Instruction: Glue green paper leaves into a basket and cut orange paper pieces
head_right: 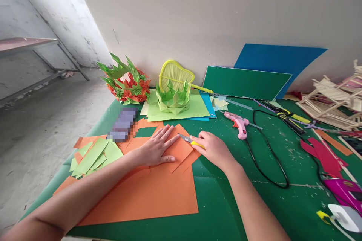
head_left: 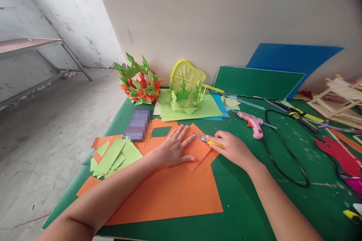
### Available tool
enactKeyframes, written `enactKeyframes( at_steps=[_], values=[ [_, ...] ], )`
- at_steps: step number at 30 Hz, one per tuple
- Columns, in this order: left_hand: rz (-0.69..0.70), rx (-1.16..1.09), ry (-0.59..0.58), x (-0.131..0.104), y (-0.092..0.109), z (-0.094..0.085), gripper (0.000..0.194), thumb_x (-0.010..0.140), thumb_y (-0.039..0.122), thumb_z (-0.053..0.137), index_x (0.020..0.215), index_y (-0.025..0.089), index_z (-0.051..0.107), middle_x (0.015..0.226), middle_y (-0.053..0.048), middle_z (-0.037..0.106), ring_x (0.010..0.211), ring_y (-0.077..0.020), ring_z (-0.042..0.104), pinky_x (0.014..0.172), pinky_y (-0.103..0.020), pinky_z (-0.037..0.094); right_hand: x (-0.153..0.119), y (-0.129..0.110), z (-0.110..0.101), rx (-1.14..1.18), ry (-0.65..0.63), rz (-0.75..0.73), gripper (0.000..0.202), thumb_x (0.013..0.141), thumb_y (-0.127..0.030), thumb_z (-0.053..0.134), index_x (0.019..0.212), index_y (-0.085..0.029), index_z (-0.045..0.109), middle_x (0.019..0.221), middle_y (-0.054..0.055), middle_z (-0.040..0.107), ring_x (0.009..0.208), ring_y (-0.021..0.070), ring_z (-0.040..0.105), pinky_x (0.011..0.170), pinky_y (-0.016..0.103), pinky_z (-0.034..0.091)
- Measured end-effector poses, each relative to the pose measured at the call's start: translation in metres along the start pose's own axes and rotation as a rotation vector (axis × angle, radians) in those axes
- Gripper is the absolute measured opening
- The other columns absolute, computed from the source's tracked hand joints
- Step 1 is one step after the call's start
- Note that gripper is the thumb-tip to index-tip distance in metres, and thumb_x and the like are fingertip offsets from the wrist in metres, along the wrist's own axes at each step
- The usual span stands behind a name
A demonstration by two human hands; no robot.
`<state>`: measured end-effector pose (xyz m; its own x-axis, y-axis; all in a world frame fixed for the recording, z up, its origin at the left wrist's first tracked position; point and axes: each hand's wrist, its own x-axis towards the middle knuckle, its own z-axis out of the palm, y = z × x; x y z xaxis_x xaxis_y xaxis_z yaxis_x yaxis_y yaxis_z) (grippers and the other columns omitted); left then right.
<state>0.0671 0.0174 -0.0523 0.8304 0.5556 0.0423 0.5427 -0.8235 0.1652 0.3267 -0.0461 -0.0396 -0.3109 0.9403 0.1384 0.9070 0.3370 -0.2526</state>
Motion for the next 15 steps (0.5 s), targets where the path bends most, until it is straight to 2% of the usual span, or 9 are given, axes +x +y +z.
enactKeyframes(
  at_steps=[9,15],
  values=[
    [0.001,0.005,0.026,0.000,-0.002,0.005,0.088,0.081,0.077,0.033,0.150,0.022,0.027,0.157,-0.016,0.018,0.143,-0.0411,0.015,0.112,-0.058,0.022,0.015,-0.012,0.013,-0.130,0.071,-0.005,0.040,0.098,-0.039,0.037,0.124,-0.022,0.063,0.086,0.007,0.058,0.078,0.0195,0.055,0.057,0.028,0.038],
    [0.009,0.009,0.030,0.001,-0.003,0.005,0.087,0.082,0.077,0.033,0.149,0.021,0.028,0.157,-0.016,0.018,0.143,-0.0412,0.015,0.112,-0.057,0.023,0.015,-0.013,0.011,-0.165,0.055,0.005,0.040,0.099,-0.039,0.037,0.125,-0.022,0.062,0.086,0.007,0.058,0.078,0.0192,0.054,0.057,0.028,0.036]
  ],
)
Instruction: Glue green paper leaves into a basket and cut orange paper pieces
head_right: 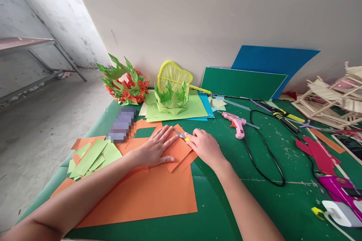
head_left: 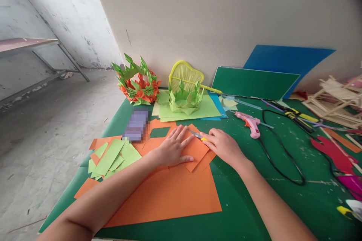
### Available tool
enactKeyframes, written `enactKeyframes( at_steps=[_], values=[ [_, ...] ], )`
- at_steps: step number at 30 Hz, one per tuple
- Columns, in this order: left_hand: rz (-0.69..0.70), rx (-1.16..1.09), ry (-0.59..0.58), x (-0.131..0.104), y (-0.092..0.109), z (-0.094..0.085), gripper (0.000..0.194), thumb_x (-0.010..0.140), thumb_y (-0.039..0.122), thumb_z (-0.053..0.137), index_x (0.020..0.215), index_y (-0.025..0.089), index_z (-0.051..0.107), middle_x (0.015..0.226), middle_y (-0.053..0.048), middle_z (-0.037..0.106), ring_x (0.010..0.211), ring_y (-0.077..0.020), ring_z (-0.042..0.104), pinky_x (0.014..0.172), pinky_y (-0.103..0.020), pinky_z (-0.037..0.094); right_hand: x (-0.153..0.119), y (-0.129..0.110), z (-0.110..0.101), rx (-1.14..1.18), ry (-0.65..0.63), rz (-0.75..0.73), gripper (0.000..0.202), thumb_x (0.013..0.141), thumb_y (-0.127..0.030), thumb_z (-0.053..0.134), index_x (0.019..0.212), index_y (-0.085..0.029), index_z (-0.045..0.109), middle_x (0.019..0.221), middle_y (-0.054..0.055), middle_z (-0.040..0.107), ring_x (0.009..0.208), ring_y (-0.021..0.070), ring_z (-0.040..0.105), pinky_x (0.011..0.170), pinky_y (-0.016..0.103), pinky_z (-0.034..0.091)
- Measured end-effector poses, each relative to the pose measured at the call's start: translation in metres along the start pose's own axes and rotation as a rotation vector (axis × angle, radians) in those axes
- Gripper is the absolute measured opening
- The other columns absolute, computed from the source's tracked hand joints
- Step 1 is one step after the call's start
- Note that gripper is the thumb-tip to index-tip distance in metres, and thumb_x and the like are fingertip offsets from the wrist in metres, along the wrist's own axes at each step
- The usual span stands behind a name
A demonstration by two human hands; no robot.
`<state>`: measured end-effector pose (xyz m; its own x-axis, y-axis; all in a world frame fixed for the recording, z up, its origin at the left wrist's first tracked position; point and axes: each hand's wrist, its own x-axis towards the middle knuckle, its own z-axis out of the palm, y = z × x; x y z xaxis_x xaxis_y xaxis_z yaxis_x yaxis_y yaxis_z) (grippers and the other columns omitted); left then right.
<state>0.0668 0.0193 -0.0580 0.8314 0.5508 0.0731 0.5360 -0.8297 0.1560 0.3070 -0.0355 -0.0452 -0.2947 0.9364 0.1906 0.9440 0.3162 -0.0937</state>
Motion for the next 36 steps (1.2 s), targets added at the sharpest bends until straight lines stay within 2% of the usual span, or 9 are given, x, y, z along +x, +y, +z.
enactKeyframes(
  at_steps=[10,20,25,31,36],
  values=[
    [0.008,-0.014,-0.012,-0.001,0.001,-0.002,0.089,0.082,0.078,0.028,0.149,0.019,0.028,0.157,-0.017,0.016,0.143,-0.0414,0.013,0.111,-0.058,0.023,0.003,-0.004,0.004,-0.045,0.032,0.004,0.040,0.099,-0.037,0.036,0.127,-0.021,0.061,0.086,0.008,0.057,0.077,0.0199,0.052,0.059,0.029,0.035],
    [0.022,-0.012,-0.007,0.000,0.001,-0.002,0.086,0.082,0.077,0.032,0.149,0.022,0.029,0.157,-0.015,0.015,0.144,-0.0406,0.012,0.112,-0.058,0.022,0.014,-0.018,0.011,-0.149,0.063,0.070,0.041,0.099,-0.037,0.035,0.126,-0.020,0.062,0.088,0.010,0.059,0.077,0.0212,0.051,0.059,0.030,0.034],
    [-0.014,-0.030,-0.004,-0.002,0.003,-0.006,0.088,0.081,0.078,0.034,0.147,0.020,0.034,0.156,-0.016,0.020,0.143,-0.0405,0.014,0.113,-0.058,0.020,0.006,-0.002,0.003,-0.136,0.114,0.125,0.044,0.099,-0.037,0.032,0.125,-0.020,0.063,0.088,0.011,0.061,0.079,0.0219,0.053,0.058,0.030,0.035],
    [-0.033,-0.061,0.060,0.000,0.005,-0.006,0.082,0.082,0.075,0.037,0.142,0.019,0.041,0.151,-0.012,0.033,0.141,-0.0383,0.022,0.114,-0.057,0.020,-0.012,0.027,0.001,-0.127,0.128,0.190,0.042,0.098,-0.038,0.035,0.120,-0.020,0.066,0.089,0.011,0.062,0.078,0.0221,0.054,0.058,0.031,0.037],
    [-0.048,-0.111,0.125,0.003,0.004,-0.009,0.079,0.080,0.072,0.046,0.139,0.019,0.044,0.149,-0.014,0.036,0.139,-0.0367,0.027,0.114,-0.054,0.021,-0.012,0.018,-0.003,-0.079,0.255,0.168,0.039,0.097,-0.035,0.040,0.122,-0.017,0.064,0.100,0.013,0.067,0.091,0.0269,0.059,0.075,0.038,0.046]
  ],
)
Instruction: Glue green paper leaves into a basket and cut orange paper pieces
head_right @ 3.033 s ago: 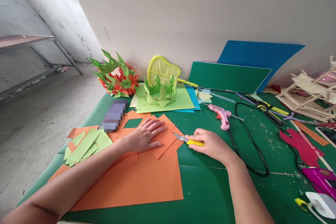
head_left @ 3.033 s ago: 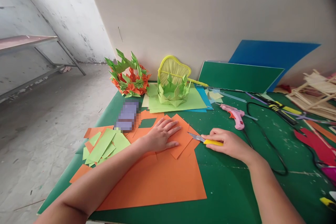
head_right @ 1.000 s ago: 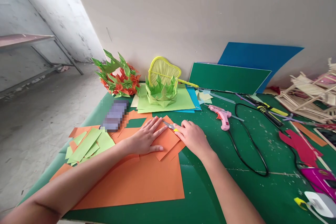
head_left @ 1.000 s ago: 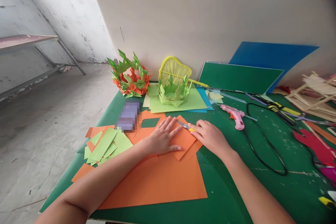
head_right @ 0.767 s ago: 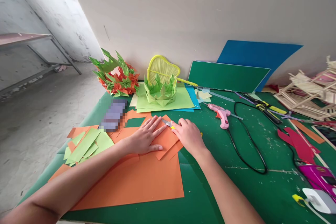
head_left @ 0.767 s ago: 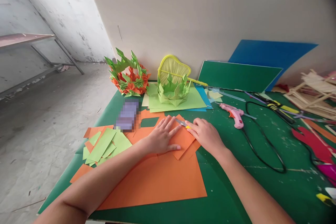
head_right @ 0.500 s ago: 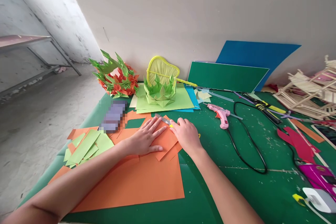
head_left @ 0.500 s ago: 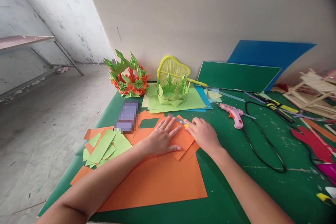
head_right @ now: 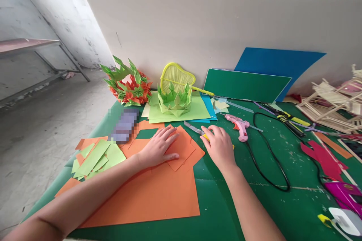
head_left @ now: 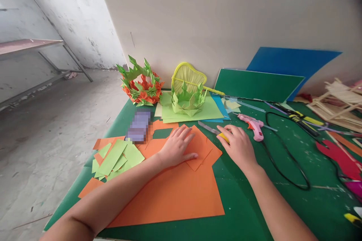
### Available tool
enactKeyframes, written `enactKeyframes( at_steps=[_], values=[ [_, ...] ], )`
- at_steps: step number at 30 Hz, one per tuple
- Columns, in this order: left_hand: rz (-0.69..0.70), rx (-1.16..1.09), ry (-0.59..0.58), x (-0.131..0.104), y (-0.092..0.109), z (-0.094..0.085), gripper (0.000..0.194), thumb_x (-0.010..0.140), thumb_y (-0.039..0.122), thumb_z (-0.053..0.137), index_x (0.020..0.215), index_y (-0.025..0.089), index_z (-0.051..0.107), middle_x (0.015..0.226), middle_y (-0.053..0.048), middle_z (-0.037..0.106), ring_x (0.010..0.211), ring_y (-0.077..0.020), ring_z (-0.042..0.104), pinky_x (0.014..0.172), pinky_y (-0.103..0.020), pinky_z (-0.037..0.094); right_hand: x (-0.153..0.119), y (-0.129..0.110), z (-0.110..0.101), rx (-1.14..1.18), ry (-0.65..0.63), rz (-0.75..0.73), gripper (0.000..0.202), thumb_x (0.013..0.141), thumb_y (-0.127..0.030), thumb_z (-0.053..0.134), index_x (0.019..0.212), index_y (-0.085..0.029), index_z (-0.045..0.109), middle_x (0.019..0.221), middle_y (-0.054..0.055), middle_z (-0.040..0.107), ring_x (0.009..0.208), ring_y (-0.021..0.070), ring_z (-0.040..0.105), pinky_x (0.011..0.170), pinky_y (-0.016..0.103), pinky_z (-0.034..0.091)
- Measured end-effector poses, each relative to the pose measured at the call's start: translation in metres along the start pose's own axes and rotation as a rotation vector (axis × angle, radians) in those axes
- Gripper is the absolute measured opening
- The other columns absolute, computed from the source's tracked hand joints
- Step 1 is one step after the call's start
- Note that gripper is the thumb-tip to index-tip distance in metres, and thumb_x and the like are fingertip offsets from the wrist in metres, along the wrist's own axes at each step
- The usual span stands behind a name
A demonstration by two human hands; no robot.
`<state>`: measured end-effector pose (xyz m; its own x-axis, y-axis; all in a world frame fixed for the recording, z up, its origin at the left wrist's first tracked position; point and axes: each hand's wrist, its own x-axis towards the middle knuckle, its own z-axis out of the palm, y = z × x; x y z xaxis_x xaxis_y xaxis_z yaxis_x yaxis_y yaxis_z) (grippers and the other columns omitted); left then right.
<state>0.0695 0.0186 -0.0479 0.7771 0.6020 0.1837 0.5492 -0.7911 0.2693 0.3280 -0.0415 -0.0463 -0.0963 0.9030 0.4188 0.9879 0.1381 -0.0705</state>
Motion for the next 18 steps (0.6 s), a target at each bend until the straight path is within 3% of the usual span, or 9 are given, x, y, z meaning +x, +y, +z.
enactKeyframes(
  at_steps=[5,12,18],
  values=[
    [0.166,-0.118,-0.124,-0.002,-0.007,-0.010,0.095,0.070,0.074,0.058,0.145,0.022,0.035,0.149,-0.014,0.037,0.137,-0.0361,0.031,0.114,-0.051,0.022,-0.006,-0.024,-0.002,0.203,-0.140,-0.015,0.035,0.097,-0.031,0.040,0.117,-0.018,0.066,0.105,0.009,0.071,0.099,0.0260,0.064,0.080,0.038,0.052],
    [0.081,-0.126,-0.134,-0.002,-0.002,-0.010,0.098,0.069,0.074,0.059,0.147,0.022,0.030,0.154,-0.018,0.025,0.138,-0.0402,0.028,0.110,-0.057,0.024,-0.010,-0.040,0.008,0.434,-0.154,0.006,0.047,0.091,-0.034,0.051,0.137,-0.026,0.047,0.116,0.009,0.064,0.110,0.0278,0.058,0.092,0.046,0.049],
    [0.047,-0.095,-0.069,-0.001,0.002,-0.008,0.109,0.065,0.072,0.065,0.151,0.024,0.018,0.157,-0.017,0.014,0.137,-0.0412,0.026,0.108,-0.056,0.028,-0.009,-0.053,0.011,0.878,-0.169,0.163,0.060,0.085,-0.023,0.054,0.141,-0.035,0.036,0.124,0.005,0.056,0.101,0.0187,0.061,0.090,0.037,0.053]
  ],
)
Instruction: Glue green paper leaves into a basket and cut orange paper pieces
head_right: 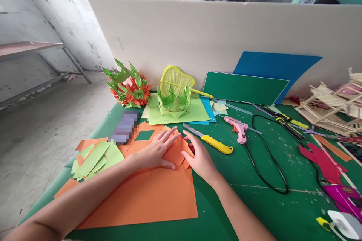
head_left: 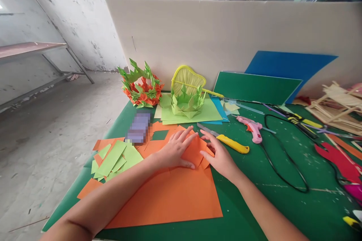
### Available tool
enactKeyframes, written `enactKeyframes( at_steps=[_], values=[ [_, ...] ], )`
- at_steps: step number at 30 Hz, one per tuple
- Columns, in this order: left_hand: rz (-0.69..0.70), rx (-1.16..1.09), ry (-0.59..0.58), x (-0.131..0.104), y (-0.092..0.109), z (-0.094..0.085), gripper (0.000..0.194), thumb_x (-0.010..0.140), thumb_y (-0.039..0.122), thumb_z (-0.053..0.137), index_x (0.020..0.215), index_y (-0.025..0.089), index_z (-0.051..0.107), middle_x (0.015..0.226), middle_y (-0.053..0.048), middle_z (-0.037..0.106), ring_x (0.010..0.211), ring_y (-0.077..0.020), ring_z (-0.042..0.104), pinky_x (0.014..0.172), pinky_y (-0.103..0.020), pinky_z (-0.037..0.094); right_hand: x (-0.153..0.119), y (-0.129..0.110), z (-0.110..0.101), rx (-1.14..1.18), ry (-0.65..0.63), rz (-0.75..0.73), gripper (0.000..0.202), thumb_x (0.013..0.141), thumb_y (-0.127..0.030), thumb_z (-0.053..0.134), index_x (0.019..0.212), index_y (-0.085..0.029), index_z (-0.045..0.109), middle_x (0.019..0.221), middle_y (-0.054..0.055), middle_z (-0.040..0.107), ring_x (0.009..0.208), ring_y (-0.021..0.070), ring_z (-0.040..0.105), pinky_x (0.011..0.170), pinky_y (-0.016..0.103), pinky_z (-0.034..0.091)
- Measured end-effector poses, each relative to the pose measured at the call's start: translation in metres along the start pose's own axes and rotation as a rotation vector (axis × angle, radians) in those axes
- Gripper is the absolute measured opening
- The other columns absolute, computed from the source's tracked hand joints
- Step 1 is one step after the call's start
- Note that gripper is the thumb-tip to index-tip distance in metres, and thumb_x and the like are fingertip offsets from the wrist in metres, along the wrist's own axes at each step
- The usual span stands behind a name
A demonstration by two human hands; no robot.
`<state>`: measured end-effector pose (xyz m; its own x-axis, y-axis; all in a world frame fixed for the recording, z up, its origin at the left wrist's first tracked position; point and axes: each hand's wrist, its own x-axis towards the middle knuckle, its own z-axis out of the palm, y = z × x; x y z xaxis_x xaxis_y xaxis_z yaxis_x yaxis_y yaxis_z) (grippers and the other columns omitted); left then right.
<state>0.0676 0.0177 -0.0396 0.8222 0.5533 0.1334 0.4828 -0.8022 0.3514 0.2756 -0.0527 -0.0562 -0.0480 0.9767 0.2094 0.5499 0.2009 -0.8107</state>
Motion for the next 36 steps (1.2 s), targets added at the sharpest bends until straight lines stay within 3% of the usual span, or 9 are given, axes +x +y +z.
enactKeyframes(
  at_steps=[3,6,10,15,21,25,31,33,36],
  values=[
    [0.017,0.054,0.048,0.001,-0.001,0.000,0.115,0.060,0.075,0.066,0.151,0.025,0.017,0.157,-0.015,0.015,0.139,-0.0421,0.021,0.110,-0.058,0.021,0.001,-0.002,0.004,0.118,0.015,-0.019,0.058,0.085,-0.019,0.052,0.140,-0.035,0.037,0.125,0.004,0.056,0.109,0.0180,0.059,0.098,0.037,0.048],
    [0.043,0.089,0.095,0.003,-0.003,0.001,0.111,0.062,0.076,0.064,0.150,0.022,0.022,0.150,-0.016,0.031,0.139,-0.0408,0.020,0.113,-0.059,0.013,0.000,-0.003,0.007,0.131,-0.004,-0.039,0.057,0.086,-0.018,0.051,0.140,-0.035,0.037,0.124,0.004,0.058,0.117,0.0187,0.055,0.102,0.038,0.044],
    [0.046,0.084,0.126,0.004,-0.004,0.003,0.098,0.072,0.067,0.063,0.148,0.018,0.024,0.138,-0.018,0.043,0.136,-0.0361,0.029,0.113,-0.055,0.016,0.001,-0.005,0.001,0.057,-0.030,-0.052,0.055,0.089,-0.025,0.050,0.142,-0.034,0.036,0.134,0.005,0.055,0.124,0.0208,0.051,0.101,0.038,0.045],
    [0.005,0.084,0.140,0.008,0.000,-0.005,0.082,0.080,0.053,0.064,0.145,0.022,0.026,0.140,-0.016,0.042,0.132,-0.0334,0.036,0.111,-0.056,0.024,0.023,0.000,-0.044,-0.280,0.084,0.031,0.046,0.093,-0.039,0.044,0.138,-0.029,0.044,0.133,0.007,0.057,0.121,0.0247,0.054,0.097,0.040,0.047],
    [0.011,0.148,0.194,0.054,-0.010,-0.022,0.044,0.090,0.024,0.052,0.133,0.018,0.043,0.130,-0.014,0.052,0.123,-0.0270,0.048,0.102,-0.044,0.041,0.084,0.026,-0.091,-0.607,-0.042,0.234,0.050,0.092,-0.028,0.039,0.141,-0.019,0.042,0.140,0.013,0.051,0.122,0.0337,0.053,0.089,0.046,0.051],
    [0.025,0.227,0.082,0.094,-0.030,-0.022,0.032,0.087,0.018,0.055,0.119,0.017,0.057,0.124,-0.012,0.057,0.116,-0.0260,0.055,0.096,-0.039,0.046,0.114,0.046,-0.086,-0.628,-0.061,0.161,0.057,0.085,-0.024,0.054,0.140,-0.021,0.044,0.148,0.009,0.042,0.131,0.0309,0.044,0.102,0.042,0.043],
    [0.019,0.224,-0.008,0.118,-0.043,-0.017,0.036,0.085,0.017,0.055,0.121,0.016,0.057,0.114,-0.012,0.064,0.105,-0.0264,0.061,0.089,-0.038,0.050,0.134,0.063,-0.077,-0.614,-0.056,0.094,0.063,0.079,-0.034,0.066,0.138,-0.023,0.047,0.141,0.010,0.050,0.121,0.0315,0.054,0.091,0.041,0.049],
    [0.029,0.225,-0.014,0.120,-0.043,-0.017,0.036,0.085,0.017,0.055,0.121,0.016,0.058,0.112,-0.012,0.065,0.103,-0.0265,0.061,0.088,-0.037,0.050,0.138,0.063,-0.078,-0.608,-0.023,0.085,0.051,0.082,-0.034,0.061,0.132,-0.023,0.055,0.133,0.010,0.058,0.113,0.0310,0.059,0.087,0.041,0.050],
    [0.021,0.227,-0.010,0.125,-0.043,-0.016,0.036,0.086,0.015,0.051,0.121,0.016,0.058,0.107,-0.012,0.066,0.100,-0.0259,0.062,0.086,-0.036,0.051,0.144,0.058,-0.081,-0.585,0.004,0.048,0.025,0.085,-0.030,0.055,0.102,-0.025,0.073,0.113,0.006,0.070,0.100,0.0271,0.065,0.083,0.037,0.051]
  ],
)
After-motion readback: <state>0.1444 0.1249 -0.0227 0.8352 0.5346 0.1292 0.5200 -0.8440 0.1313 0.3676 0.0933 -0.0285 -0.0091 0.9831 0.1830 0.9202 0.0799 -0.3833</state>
